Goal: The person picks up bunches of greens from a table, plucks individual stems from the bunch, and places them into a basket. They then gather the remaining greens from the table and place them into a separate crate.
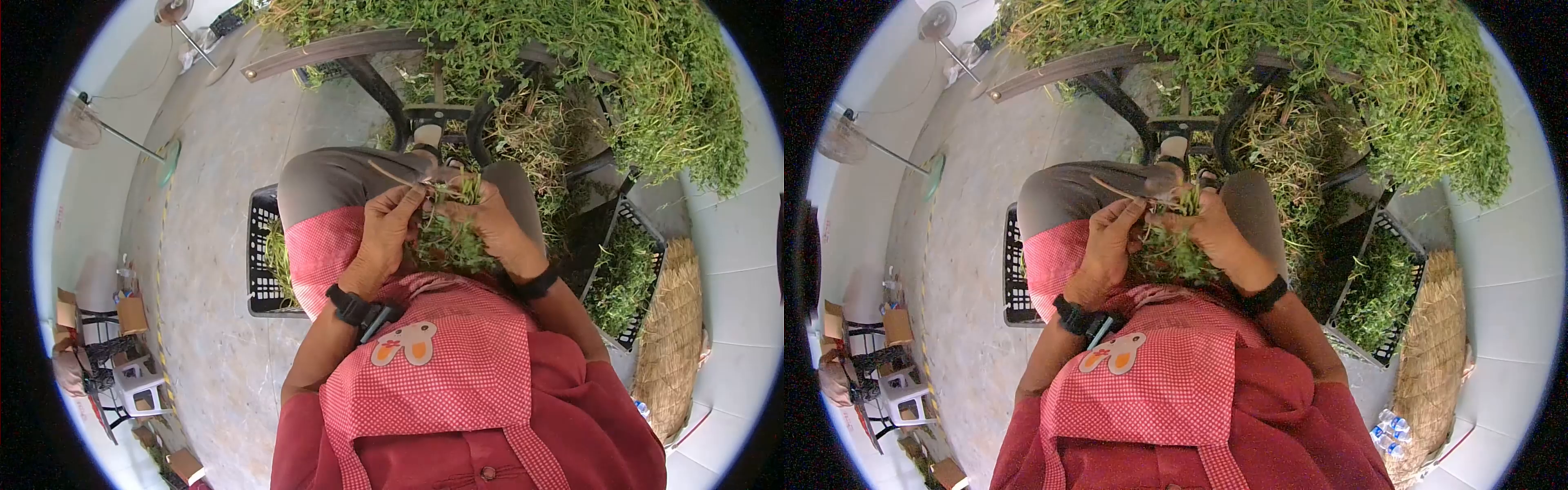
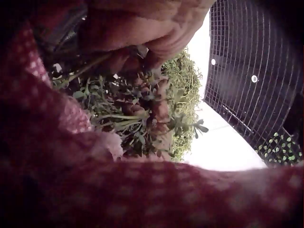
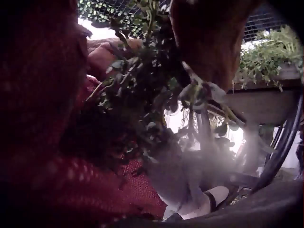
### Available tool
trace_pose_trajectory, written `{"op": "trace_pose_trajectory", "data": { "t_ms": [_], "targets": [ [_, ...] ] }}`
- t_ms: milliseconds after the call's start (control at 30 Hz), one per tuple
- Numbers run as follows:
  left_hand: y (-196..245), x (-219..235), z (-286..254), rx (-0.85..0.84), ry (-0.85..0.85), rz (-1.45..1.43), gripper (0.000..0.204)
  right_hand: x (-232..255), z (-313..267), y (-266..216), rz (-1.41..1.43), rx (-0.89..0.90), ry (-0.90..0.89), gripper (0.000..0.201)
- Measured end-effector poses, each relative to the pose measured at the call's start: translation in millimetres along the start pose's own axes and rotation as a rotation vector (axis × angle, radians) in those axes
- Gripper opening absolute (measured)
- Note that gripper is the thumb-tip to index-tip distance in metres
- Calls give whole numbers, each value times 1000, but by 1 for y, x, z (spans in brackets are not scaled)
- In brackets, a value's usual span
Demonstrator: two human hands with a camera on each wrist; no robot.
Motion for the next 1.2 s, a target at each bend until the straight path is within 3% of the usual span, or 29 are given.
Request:
{"op": "trace_pose_trajectory", "data": {
  "t_ms": [33,200,267,300,367,400,467,500,667,833,933,1000,1133,1200],
  "targets": [
    [-2,1,0,2,2,-1,18,-1,1,3,-74,95,-3,24],
    [8,4,-2,17,2,-24,17,27,0,7,185,-4,133,23],
    [17,20,6,-27,-25,-164,18,54,-6,-3,-75,-34,350,23],
    [22,27,8,-73,-54,-302,20,62,-6,-4,-75,-36,345,23],
    [25,31,7,-35,-83,-429,20,76,-7,-13,-541,97,408,22],
    [25,29,7,2,-116,-558,20,79,-6,-9,-539,100,410,22],
    [25,23,6,34,-110,-599,21,70,-5,-7,-729,202,246,23],
    [24,21,5,64,-99,-641,22,68,-7,-3,-727,200,246,23],
    [25,14,2,74,-137,-568,24,13,-10,-1,-471,115,-99,30],
    [21,8,2,54,-148,-481,24,-7,-14,-13,-536,130,-135,33],
    [17,3,3,74,-174,-482,25,-21,-10,-4,-774,74,-207,41],
    [17,4,5,16,-164,-401,25,-24,-7,4,-928,200,-133,45],
    [17,6,6,-18,-167,-406,24,-21,-6,-1,-960,133,-34,38],
    [15,5,6,17,-159,-413,22,-16,-8,-4,-703,116,-25,31]
  ]
}}
Point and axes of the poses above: each hand's wrist, its own z-axis towards the middle knuckle, its own x-axis out of the back of the hand, y = z × x, the point moved 5 cm from there along z, towards the middle knuckle, and after that the axes turned 7 degrees about -z, right-handed, at the moved point
